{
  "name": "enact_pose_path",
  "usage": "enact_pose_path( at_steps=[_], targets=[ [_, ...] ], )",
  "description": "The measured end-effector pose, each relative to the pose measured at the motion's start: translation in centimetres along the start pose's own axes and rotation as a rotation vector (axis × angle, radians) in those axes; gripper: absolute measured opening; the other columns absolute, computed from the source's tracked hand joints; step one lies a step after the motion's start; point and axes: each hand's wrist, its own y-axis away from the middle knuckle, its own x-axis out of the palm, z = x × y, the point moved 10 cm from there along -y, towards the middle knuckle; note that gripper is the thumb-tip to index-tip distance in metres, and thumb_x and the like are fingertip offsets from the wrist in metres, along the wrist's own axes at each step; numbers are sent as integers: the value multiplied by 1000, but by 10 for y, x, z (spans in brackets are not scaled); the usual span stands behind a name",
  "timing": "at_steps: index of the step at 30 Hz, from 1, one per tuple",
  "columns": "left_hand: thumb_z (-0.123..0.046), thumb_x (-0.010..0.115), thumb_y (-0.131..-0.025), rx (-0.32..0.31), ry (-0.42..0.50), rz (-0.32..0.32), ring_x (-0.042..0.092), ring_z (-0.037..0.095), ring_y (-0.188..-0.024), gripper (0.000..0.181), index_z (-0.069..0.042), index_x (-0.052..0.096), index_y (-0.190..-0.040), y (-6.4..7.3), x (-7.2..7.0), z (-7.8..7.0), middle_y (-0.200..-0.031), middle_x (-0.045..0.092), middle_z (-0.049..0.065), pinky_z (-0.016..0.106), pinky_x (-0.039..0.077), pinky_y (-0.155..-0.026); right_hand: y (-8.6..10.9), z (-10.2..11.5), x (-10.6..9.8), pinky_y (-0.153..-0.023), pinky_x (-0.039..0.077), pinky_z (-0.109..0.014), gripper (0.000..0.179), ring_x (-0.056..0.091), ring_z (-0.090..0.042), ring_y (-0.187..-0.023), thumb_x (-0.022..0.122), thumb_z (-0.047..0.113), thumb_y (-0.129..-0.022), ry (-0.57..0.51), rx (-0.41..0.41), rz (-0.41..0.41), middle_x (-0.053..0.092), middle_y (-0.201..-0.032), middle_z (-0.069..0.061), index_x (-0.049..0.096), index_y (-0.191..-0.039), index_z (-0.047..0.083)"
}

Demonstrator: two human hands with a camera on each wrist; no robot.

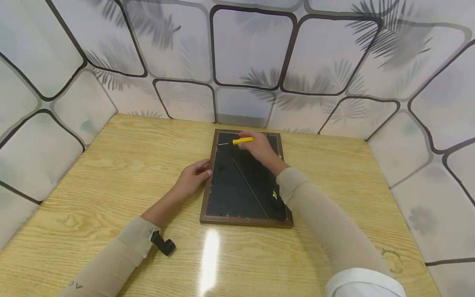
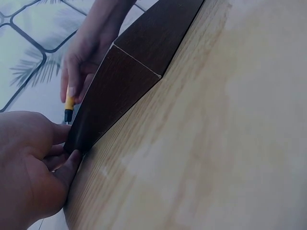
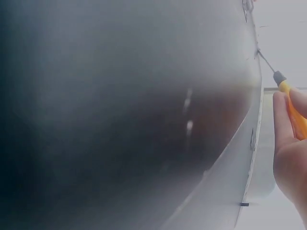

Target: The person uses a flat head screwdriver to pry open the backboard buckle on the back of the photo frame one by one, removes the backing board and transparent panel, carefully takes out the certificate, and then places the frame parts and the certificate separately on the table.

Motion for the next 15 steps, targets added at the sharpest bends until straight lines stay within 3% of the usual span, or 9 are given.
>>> enact_pose_path(
  at_steps=[8,15],
  targets=[
    [-13,60,-102,6,5,-2,55,33,-132,49,-5,49,-149,1,0,-1,-146,55,17,47,46,-109,1,-2,0,-97,56,-37,39,69,-26,-107,73,9,-92,-154,56,-36,64,-128,-16,65,-129,1],
    [-14,59,-103,7,-5,0,55,33,-132,49,-5,48,-150,2,0,0,-147,54,18,47,47,-109,3,1,1,-98,55,-38,34,66,-26,-107,74,11,-92,-105,45,-60,65,-126,-14,68,-123,3]
  ],
)
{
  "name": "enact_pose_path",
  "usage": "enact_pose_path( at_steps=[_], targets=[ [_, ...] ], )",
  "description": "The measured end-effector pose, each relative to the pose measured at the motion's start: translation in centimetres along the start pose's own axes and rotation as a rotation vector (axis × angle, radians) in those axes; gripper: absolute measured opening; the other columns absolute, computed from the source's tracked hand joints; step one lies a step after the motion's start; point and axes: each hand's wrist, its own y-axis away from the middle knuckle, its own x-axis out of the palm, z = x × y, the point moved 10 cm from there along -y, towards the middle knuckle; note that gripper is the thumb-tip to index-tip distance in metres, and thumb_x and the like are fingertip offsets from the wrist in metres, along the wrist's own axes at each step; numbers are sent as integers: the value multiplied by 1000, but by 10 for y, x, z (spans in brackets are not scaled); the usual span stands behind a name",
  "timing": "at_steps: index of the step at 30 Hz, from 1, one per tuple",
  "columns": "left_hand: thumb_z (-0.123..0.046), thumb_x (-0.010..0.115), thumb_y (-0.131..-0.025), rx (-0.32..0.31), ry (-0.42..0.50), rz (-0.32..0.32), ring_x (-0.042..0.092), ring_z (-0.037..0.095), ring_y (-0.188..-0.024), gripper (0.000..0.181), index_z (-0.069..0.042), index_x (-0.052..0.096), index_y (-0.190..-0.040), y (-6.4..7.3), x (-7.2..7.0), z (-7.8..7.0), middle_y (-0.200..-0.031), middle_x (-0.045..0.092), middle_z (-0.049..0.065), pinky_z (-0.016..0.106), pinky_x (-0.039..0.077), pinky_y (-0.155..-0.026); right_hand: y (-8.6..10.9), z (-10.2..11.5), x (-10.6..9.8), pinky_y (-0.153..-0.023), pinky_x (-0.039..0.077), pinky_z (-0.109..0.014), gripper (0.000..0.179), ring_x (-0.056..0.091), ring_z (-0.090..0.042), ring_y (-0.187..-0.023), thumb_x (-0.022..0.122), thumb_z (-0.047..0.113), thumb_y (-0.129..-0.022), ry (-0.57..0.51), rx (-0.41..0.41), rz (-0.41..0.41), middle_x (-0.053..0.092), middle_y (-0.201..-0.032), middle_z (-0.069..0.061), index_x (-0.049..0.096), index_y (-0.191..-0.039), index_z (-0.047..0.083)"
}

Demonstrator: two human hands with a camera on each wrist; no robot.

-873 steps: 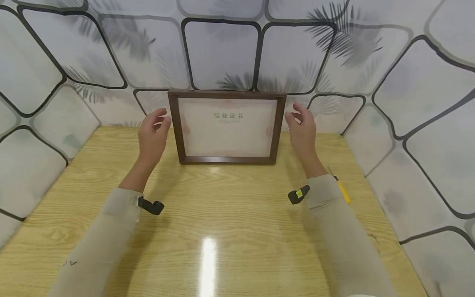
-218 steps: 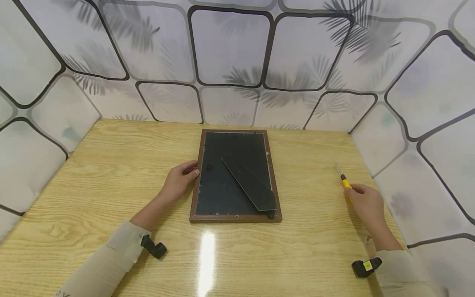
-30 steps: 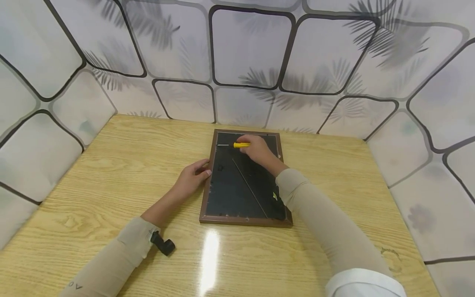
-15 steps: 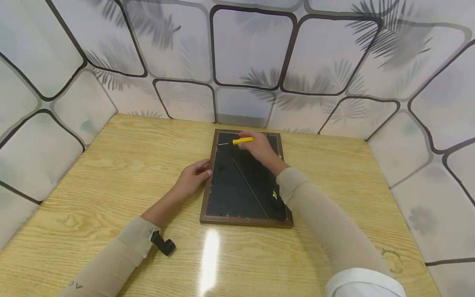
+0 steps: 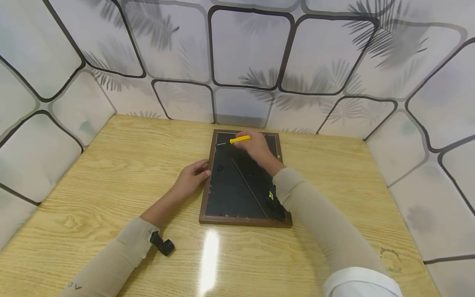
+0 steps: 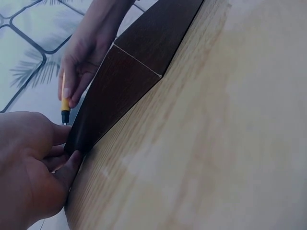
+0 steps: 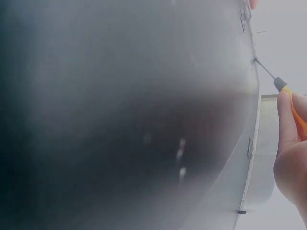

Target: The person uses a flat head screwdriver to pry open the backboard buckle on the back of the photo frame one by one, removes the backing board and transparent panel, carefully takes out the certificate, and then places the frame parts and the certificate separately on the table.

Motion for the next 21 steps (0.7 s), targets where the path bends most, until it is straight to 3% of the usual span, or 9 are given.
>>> enact_pose_path(
  at_steps=[12,21],
  targets=[
    [-14,59,-102,-12,2,4,55,33,-132,48,-5,49,-149,-1,0,2,-146,55,17,47,46,-109,0,9,1,-95,54,-39,34,66,-25,-104,75,18,-92,59,-24,-18,66,-123,-11,68,-124,8],
    [-14,60,-102,-2,2,-2,56,34,-130,48,-5,50,-148,-1,-1,0,-145,56,18,47,47,-108,-2,25,8,-92,58,-39,35,72,-25,-101,75,14,-92,16,-88,-49,69,-115,-13,64,-124,4]
  ],
)
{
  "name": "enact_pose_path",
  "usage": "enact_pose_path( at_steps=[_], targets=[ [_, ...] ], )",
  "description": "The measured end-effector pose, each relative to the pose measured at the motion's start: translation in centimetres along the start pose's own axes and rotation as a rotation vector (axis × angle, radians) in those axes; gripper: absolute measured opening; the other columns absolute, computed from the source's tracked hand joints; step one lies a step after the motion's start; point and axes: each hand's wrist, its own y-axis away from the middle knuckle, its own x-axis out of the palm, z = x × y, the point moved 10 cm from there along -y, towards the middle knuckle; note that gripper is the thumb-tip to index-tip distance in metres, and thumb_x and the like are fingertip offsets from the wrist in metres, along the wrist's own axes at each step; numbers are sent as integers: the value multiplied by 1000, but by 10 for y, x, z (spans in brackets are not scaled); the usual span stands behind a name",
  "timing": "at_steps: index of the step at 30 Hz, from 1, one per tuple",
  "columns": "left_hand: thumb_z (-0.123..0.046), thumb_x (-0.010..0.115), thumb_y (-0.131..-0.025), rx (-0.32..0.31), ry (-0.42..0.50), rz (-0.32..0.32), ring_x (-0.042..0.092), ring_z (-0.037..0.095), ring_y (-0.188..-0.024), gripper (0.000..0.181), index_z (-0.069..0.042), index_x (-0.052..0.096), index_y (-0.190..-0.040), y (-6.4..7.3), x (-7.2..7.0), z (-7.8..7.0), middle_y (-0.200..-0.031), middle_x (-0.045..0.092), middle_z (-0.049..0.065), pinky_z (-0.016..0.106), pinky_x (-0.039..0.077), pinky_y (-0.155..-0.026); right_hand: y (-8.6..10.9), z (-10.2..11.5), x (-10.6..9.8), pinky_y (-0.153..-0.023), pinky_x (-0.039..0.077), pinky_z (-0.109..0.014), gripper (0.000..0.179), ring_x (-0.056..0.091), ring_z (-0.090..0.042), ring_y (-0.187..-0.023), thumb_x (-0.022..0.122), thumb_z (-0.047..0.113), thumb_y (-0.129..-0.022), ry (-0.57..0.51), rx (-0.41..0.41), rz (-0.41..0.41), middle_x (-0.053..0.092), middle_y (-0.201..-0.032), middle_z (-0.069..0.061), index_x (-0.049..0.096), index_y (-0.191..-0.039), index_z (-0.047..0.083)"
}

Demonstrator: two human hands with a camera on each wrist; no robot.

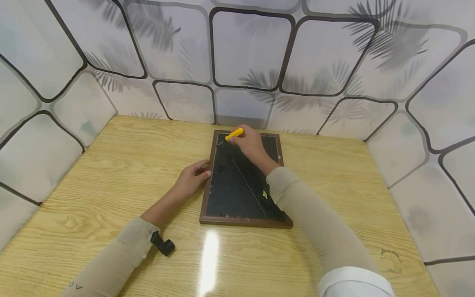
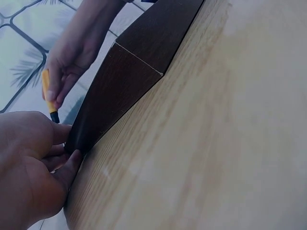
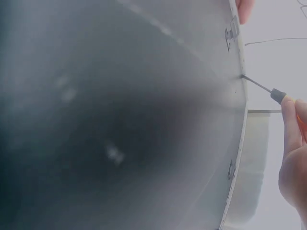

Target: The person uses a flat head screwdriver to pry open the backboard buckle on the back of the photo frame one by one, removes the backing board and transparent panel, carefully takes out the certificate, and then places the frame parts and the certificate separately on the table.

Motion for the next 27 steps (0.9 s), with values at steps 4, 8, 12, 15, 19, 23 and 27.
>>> enact_pose_path(
  at_steps=[4,8,12,15,19,23,27],
  targets=[
    [-14,60,-102,-1,-6,-3,56,33,-130,48,-5,50,-148,1,-1,0,-145,56,17,47,47,-108,-1,4,3,-92,58,-41,35,72,-26,-100,75,11,-92,-23,-10,1,69,-114,-14,64,-124,2],
    [-13,59,-102,6,-14,-6,56,33,-129,48,-5,50,-148,1,-2,0,-144,56,18,47,47,-108,-3,7,5,-92,58,-42,33,72,-26,-98,75,10,-91,-26,-12,-6,70,-112,-14,65,-122,2],
    [-13,59,-102,13,-18,-10,57,34,-129,47,-4,50,-148,2,-2,1,-144,56,18,48,48,-107,-5,10,10,-91,59,-41,29,72,-26,-98,75,9,-91,-34,-35,-16,72,-111,-15,64,-119,4],
    [-13,59,-102,16,-16,-11,57,34,-129,47,-4,50,-148,2,-2,1,-144,56,18,47,48,-107,-6,13,14,-92,58,-41,29,72,-26,-99,73,9,-92,-46,-50,-20,72,-112,-16,63,-119,3],
    [-14,59,-102,16,-4,-4,57,33,-129,48,-5,50,-148,1,0,0,-145,56,17,47,48,-107,-6,16,15,-91,59,-38,30,72,-25,-98,72,11,-94,-39,-63,-40,72,-112,-15,61,-120,3],
    [-14,59,-102,18,2,1,56,33,-130,48,-6,49,-149,0,0,0,-146,55,17,47,48,-107,-6,19,15,-89,59,-36,30,72,-24,-97,71,11,-94,-33,-77,-52,72,-112,-14,61,-122,3],
    [-14,59,-102,13,7,2,56,33,-131,49,-6,49,-149,0,-1,2,-147,54,17,47,48,-107,-8,22,18,-90,59,-40,31,72,-26,-98,71,10,-94,-51,-86,-43,71,-112,-16,60,-122,2]
  ],
)
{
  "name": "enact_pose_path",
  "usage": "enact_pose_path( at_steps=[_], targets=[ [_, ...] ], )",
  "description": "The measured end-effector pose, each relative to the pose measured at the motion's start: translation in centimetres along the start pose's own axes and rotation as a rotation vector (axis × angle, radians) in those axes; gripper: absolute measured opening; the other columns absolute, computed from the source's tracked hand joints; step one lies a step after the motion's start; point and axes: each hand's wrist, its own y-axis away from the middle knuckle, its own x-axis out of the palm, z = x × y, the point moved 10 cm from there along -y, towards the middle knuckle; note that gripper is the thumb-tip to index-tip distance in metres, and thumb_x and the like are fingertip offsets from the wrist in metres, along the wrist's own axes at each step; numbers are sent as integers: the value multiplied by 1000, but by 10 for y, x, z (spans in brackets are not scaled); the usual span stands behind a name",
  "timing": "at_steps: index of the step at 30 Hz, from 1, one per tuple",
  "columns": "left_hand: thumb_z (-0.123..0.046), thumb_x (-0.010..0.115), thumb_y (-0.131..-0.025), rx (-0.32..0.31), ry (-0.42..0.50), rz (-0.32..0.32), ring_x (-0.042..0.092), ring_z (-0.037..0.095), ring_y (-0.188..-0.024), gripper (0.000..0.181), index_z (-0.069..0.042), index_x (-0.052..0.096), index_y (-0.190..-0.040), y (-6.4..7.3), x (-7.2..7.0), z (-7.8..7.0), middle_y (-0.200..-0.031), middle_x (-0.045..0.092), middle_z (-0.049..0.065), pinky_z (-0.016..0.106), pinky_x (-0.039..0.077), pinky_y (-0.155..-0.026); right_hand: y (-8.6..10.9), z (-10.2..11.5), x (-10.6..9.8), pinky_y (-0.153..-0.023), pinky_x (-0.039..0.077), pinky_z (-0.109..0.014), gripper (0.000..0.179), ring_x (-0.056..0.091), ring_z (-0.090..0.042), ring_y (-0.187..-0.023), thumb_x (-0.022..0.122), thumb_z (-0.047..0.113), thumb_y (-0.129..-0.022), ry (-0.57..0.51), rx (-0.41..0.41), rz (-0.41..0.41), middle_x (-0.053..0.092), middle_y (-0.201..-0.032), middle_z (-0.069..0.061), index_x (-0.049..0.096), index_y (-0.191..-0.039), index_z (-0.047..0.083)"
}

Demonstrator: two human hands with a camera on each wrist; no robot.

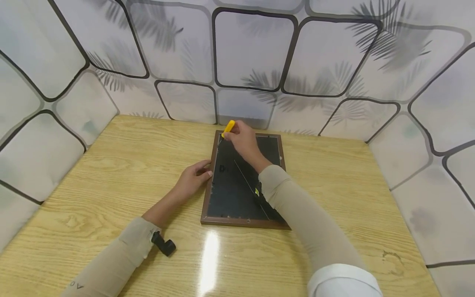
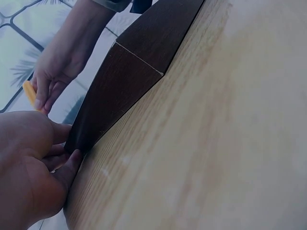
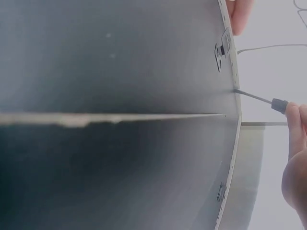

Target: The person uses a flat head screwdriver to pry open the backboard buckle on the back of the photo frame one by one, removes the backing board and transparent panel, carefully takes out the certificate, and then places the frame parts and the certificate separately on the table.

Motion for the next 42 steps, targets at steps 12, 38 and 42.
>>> enact_pose_path(
  at_steps=[12,38,42],
  targets=[
    [-13,58,-103,16,-18,0,57,34,-129,49,-3,48,-149,1,0,-3,-145,55,19,47,48,-107,-6,7,8,-90,59,-43,32,71,-26,-97,72,11,-94,-20,-24,-4,70,-111,-15,62,-122,1],
    [-13,57,-103,19,-27,11,54,34,-132,49,-2,46,-150,1,1,-5,-149,51,19,47,45,-111,-3,-15,-14,-98,55,-40,36,66,-30,-112,68,13,-97,-53,105,41,65,-124,-18,55,-128,1],
    [-13,58,-103,17,-34,7,53,34,-133,50,-2,46,-150,1,1,-5,-149,51,19,47,44,-111,1,-25,-22,-101,54,-41,37,65,-33,-116,67,9,-97,-108,148,49,63,-128,-21,53,-131,-1]
  ],
)
